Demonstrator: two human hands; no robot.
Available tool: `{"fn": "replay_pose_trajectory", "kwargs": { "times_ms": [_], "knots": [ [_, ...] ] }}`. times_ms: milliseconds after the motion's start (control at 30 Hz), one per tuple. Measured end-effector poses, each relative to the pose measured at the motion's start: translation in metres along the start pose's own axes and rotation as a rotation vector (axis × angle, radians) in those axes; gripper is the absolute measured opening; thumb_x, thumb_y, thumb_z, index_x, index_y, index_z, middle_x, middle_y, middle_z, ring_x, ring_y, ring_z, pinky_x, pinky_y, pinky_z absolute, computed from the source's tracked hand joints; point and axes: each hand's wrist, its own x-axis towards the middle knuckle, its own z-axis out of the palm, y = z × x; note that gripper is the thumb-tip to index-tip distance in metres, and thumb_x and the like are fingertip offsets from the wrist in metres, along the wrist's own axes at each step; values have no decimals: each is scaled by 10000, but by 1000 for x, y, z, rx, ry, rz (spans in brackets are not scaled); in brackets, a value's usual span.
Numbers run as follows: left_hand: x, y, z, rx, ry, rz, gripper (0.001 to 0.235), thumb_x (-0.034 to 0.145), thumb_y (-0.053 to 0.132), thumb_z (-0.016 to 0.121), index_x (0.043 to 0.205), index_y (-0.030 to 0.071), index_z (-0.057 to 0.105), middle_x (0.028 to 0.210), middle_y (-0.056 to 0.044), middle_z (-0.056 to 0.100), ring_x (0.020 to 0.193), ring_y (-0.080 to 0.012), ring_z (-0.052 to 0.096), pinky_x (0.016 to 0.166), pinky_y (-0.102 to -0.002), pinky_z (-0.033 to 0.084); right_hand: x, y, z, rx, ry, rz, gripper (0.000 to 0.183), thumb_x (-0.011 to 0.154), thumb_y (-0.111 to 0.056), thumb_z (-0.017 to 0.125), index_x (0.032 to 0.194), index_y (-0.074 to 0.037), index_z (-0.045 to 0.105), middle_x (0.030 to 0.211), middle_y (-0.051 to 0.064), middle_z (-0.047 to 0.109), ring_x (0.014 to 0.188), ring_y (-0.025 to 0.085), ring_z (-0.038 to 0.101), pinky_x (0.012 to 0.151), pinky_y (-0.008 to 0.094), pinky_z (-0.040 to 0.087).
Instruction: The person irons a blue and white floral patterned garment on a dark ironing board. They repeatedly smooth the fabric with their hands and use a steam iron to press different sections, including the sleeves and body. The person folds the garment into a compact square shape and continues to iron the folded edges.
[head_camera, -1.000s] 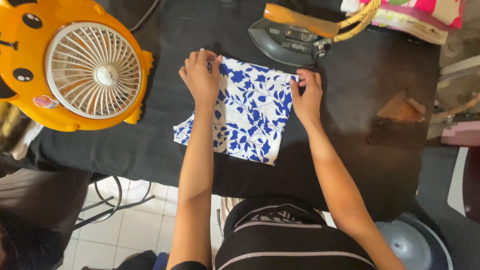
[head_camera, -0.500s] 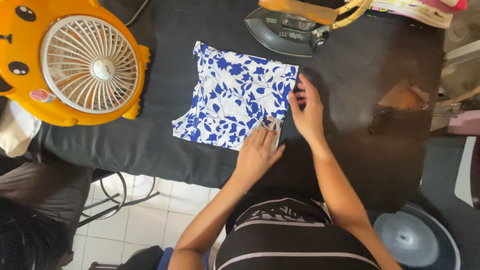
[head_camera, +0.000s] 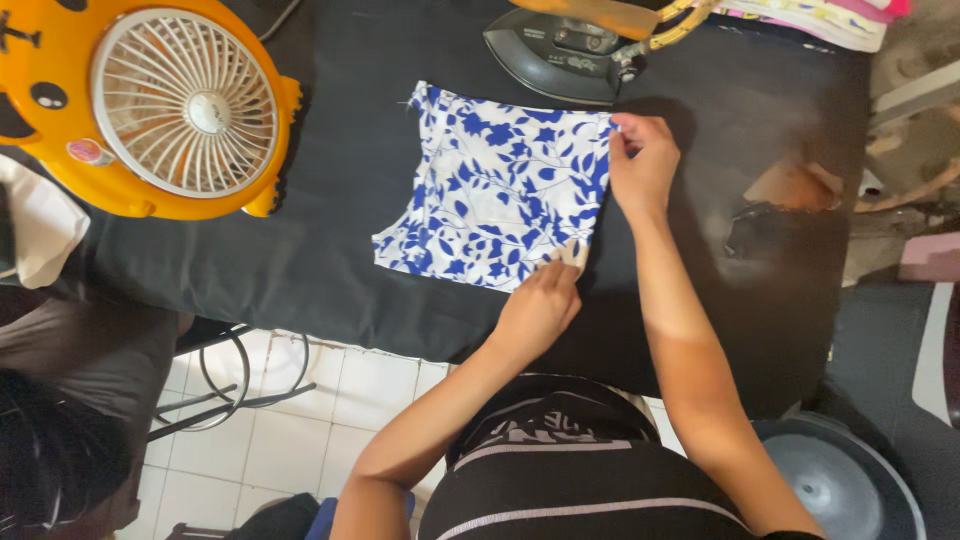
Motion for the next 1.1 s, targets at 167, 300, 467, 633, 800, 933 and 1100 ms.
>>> {"fn": "replay_pose_trajectory", "kwargs": {
  "times_ms": [167,300,467,633,800,933,1100],
  "knots": [
    [24,11,11,28,-75,61,197,904,203,716,993,43,643,928,-117,634,919,-293,667,831,-412,523,0,-6,-37,-182,-87,-17,303,877,22,750,1175,-8,704,1150,192,615,977,304,659,863,394,549],
    [40,0,6,83,44,27,353,1018,260,659,1307,62,613,1211,-116,633,1131,-286,622,1017,-418,475,-11,-21,-40,-248,-216,-252,299,985,-34,699,1275,-102,735,1332,129,633,1258,331,582,1077,444,470],
    [44,-24,11,305,-7,184,638,995,420,595,1546,134,447,1631,-80,390,1520,-239,341,1239,-521,232,-13,-25,-20,-389,-426,-259,337,996,-96,689,1328,-129,737,1427,109,613,1353,310,514,1034,542,331],
    [39,-24,13,223,-84,152,666,1008,438,593,1561,96,449,1661,-61,346,1557,-226,284,1263,-524,203,16,-36,-10,-306,-286,-307,352,998,-146,737,1346,-158,689,1494,107,576,1400,312,518,1141,497,363],
    [48,-27,-2,-39,-8,80,491,997,275,653,1415,39,550,1567,-104,465,1510,-258,401,1256,-526,266,93,-48,9,-456,-121,-549,588,963,-98,740,1502,-6,523,1566,244,498,1421,404,479,1172,521,347],
    [81,-66,-16,111,87,-35,368,949,117,638,1309,51,600,1440,-103,571,1410,-274,492,1241,-574,261,144,-41,50,-578,-333,-531,447,1010,-170,800,1383,-39,590,1182,180,646,1145,386,623,1038,497,492],
    [128,-127,-38,291,203,-138,391,1037,175,536,1412,73,579,1448,-84,580,1404,-236,488,1245,-572,208,164,-17,59,-689,-400,-380,371,878,-300,858,1092,-76,652,829,151,723,733,377,697,635,482,534]
  ]
}}
